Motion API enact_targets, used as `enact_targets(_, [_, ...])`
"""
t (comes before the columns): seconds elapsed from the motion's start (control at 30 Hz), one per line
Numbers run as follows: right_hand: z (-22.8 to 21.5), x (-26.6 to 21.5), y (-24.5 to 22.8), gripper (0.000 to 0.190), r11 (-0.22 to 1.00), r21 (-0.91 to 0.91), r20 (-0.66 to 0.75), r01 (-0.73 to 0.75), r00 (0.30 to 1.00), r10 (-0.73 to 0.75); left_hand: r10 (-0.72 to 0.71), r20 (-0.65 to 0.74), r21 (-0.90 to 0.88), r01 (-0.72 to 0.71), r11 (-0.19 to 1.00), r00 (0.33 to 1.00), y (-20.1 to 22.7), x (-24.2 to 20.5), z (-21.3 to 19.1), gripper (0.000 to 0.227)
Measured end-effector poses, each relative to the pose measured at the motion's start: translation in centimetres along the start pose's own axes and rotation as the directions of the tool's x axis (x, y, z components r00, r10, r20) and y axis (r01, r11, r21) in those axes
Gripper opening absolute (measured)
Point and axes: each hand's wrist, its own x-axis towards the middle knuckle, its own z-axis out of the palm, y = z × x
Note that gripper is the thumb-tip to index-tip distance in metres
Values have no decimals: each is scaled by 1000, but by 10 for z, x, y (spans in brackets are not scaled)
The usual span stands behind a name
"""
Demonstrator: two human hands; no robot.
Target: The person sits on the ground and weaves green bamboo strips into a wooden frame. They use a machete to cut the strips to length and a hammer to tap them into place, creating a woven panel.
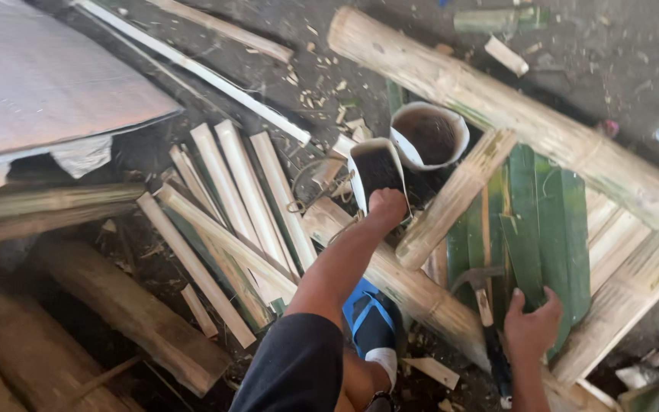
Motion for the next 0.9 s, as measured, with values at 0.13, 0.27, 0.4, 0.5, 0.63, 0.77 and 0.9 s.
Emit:
enact_targets(0.13, [-1,-1,7,58,1000,15,16,6,1000,-7,-16,-149,73,27,997,989,-3,-40,-20,19])
enact_targets(0.27, [-7,1,5,60,999,34,96,-43,995,40,-18,-160,71,30,997,987,-4,-70,-62,20])
enact_targets(0.4, [-17,-8,-10,56,992,96,131,-83,989,70,-93,-257,-88,72,993,962,8,-96,-93,20])
enact_targets(0.5, [-27,-32,-19,52,979,125,161,-160,977,139,-76,-169,-42,70,997,983,16,-107,-119,23])
enact_targets(0.63, [-35,-45,-14,62,866,235,330,-441,874,356,-141,-175,-61,132,989,975,32,-111,-137,26])
enact_targets(0.77, [-38,-44,1,61,912,196,273,-362,913,304,-153,-146,-42,148,988,977,12,-95,-124,25])
enact_targets(0.9, [-38,-56,22,63,943,168,282,-288,930,234,-79,-152,100,95,990,985,-11,-59,-76,27])
